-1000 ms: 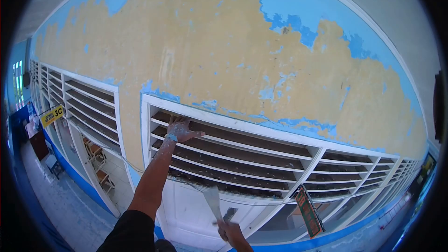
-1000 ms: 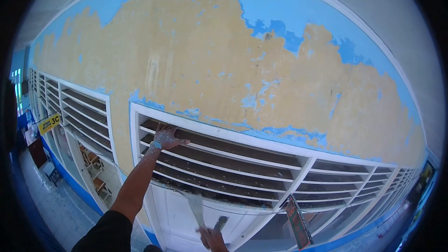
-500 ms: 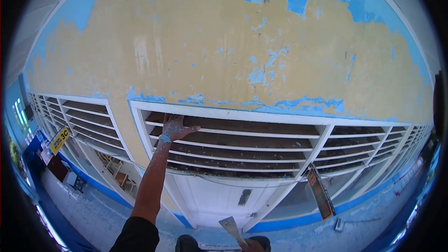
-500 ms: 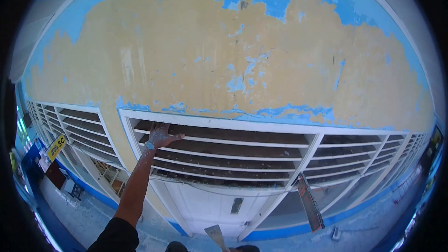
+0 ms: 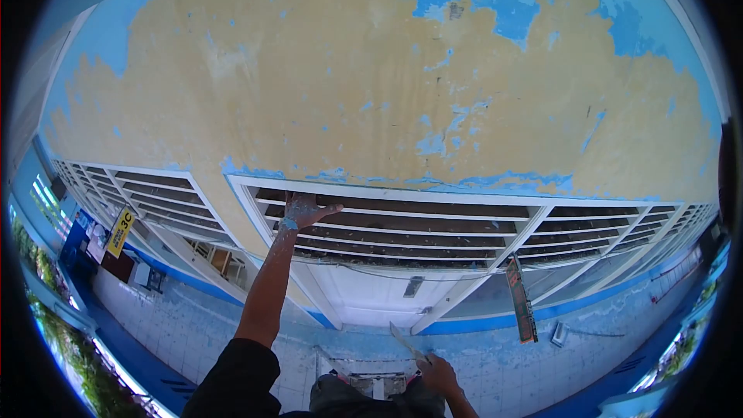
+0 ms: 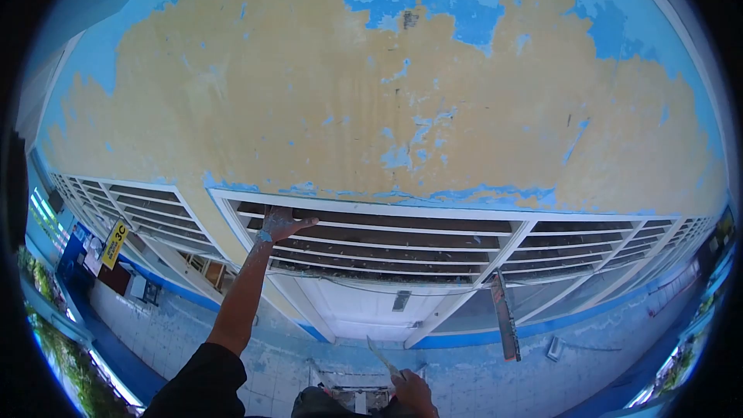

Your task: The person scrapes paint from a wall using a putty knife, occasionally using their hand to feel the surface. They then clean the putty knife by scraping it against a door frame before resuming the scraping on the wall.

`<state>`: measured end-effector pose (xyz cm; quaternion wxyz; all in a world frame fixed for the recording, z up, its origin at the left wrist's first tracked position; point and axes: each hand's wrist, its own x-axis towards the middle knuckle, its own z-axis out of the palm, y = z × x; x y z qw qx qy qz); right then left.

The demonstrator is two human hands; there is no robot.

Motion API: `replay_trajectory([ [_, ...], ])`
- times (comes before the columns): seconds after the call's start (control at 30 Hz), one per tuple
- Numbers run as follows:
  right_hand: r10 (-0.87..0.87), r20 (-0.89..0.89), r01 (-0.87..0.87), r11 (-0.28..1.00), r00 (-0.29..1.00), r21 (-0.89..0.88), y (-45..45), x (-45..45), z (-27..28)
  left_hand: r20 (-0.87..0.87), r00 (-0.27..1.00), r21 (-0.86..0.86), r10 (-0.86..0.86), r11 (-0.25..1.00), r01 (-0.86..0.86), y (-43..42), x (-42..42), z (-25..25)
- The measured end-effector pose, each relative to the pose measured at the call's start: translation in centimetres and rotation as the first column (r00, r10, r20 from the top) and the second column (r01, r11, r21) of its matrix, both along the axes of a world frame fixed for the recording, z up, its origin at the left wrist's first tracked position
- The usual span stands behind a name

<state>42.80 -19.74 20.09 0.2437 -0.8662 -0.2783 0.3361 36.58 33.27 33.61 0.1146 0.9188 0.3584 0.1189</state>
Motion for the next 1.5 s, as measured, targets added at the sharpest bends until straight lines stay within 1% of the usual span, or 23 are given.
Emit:
replay_trajectory([
  [0.13, -0.057, 0.014, 0.057, 0.998, 0.998, 0.003, -0.9, -0.3, 0.5, -0.008, 1.0, -0.026, 0.003, 1.0, -0.003, 0.3, -0.1, -0.6],
  [0.23, 0.0, 0.081, -0.012, 0.988, 0.997, 0.154, -1.3, -0.7, 2.6, 0.034, 0.999, -0.015, 0.018, 1.0, -0.017, 0.8, 0.1, -1.1],
  [0.47, -0.022, -0.187, 0.091, 0.925, 0.982, 0.369, 0.2, 0.7, 4.7, -0.039, 0.999, 0.032, 0.023, 0.999, -0.022, 1.0, 0.2, -1.6],
  [0.57, -0.034, -0.366, 0.218, 0.853, 0.93, 0.475, 1.5, 1.5, 6.9, 0.023, 0.999, 0.16, 0.046, 0.986, -0.049, 0.2, 0.0, -1.7],
  [0.63, -0.048, -0.475, 0.318, 0.801, 0.879, 0.507, 2.2, 2.1, 8.8, 0.016, 0.999, 0.101, 0.029, 0.994, -0.031, -0.1, -0.2, -1.2],
  [0.7, -0.046, -0.467, 0.32, 0.787, 0.883, 0.527, 3.2, 2.6, 10.2, -0.008, 0.999, 0.059, 0.036, 0.998, -0.035, -0.2, -0.3, -1.2],
  [0.8, -0.016, -0.359, 0.251, 0.742, 0.933, 0.622, 5.2, 3.8, 11.7, 0.283, 0.958, 0.167, 0.038, 0.982, -0.088, -2.1, -1.5, -3.4],
  [0.83, -0.01, -0.313, 0.227, 0.713, 0.95, 0.664, 5.9, 4.0, 12.5, 0.375, 0.926, 0.2, 0.032, 0.973, -0.114, -3.1, -2.2, -4.7],
  [0.9, -0.007, -0.221, 0.174, 0.642, 0.975, 0.747, 7.5, 4.5, 14.9, 0.679, 0.727, -0.067, 0.101, 0.995, -0.076, -6.8, -5.1, -7.5],
  [0.93, -0.005, -0.235, 0.19, 0.605, 0.972, 0.773, 8.2, 4.9, 15.5, 0.749, 0.631, -0.233, 0.205, 0.972, -0.039, -8.5, -7.1, -9.3],
  [0.97, -0.009, -0.209, 0.176, 0.577, 0.978, 0.797, 8.6, 4.9, 17.1, 0.748, 0.518, -0.498, 0.415, 0.867, 0.023, -9.8, -10.2, -12.3],
  [1.0, -0.004, -0.199, 0.166, 0.566, 0.98, 0.807, 8.9, 4.9, 18.8, 0.674, 0.368, -0.721, 0.641, 0.68, 0.134, -10.9, -13.7, -15.9],
  [1.03, 0.0, -0.189, 0.157, 0.557, 0.982, 0.815, 9.0, 5.1, 20.2, 0.497, 0.185, -0.847, 0.848, 0.428, 0.317, -11.8, -17.9, -20.2],
  [1.07, 0.02, -0.169, 0.134, 0.527, 0.985, 0.839, 9.2, 5.4, 20.9, 0.318, 0.077, -0.869, 0.945, 0.259, 0.421, -13.0, -22.4, -24.4],
  [1.1, 0.038, -0.145, 0.108, 0.489, 0.989, 0.865, 9.7, 6.0, 21.6, 0.332, 0.135, -0.907, 0.934, 0.276, 0.318, -14.3, -25.6, -27.1],
  [1.13, 0.057, -0.119, 0.081, 0.452, 0.991, 0.888, 10.3, 6.3, 22.2, 0.448, 0.433, -0.865, 0.782, 0.501, -0.01, -15.6, -28.5, -28.9],
  [1.17, 0.058, -0.078, 0.046, 0.426, 0.995, 0.904, 11.1, 6.4, 22.7, 0.359, 0.734, -0.53, 0.576, 0.774, -0.348, -16.9, -30.9, -30.2],
  [1.2, 0.059, -0.035, 0.009, 0.396, 0.998, 0.918, 12.0, 6.6, 23.3, 0.254, 0.815, -0.299, 0.521, 0.843, -0.446, -18.1, -31.9, -30.8],
  [1.23, 0.058, 0.01, -0.03, 0.367, 0.998, 0.93, 13.0, 6.8, 24.1, 0.271, 0.776, -0.45, 0.569, 0.788, -0.421, -18.3, -30.9, -29.3],
  [1.3, 0.063, 0.072, -0.089, 0.347, 0.995, 0.933, 14.9, 6.5, 25.6, 0.262, 0.684, -0.713, 0.681, 0.614, -0.339, -20.3, -26.6, -21.9],
  [1.37, 0.059, 0.129, -0.14, 0.298, 0.99, 0.944, 17.2, 5.9, 26.0, 0.489, 0.665, -0.648, 0.564, 0.745, -0.156, -21.2, -20.0, -14.1],
  [1.4, 0.068, 0.151, -0.165, 0.312, 0.986, 0.936, 17.6, 5.1, 27.0, 0.632, 0.61, -0.619, 0.479, 0.785, 0.025, -21.4, -16.5, -10.6],
  [1.5, 0.083, 0.237, -0.251, 0.332, 0.968, 0.909, 18.6, 2.8, 28.5, 0.785, 0.595, -0.463, 0.173, 0.801, 0.379, -22.9, -8.8, 4.0],
])
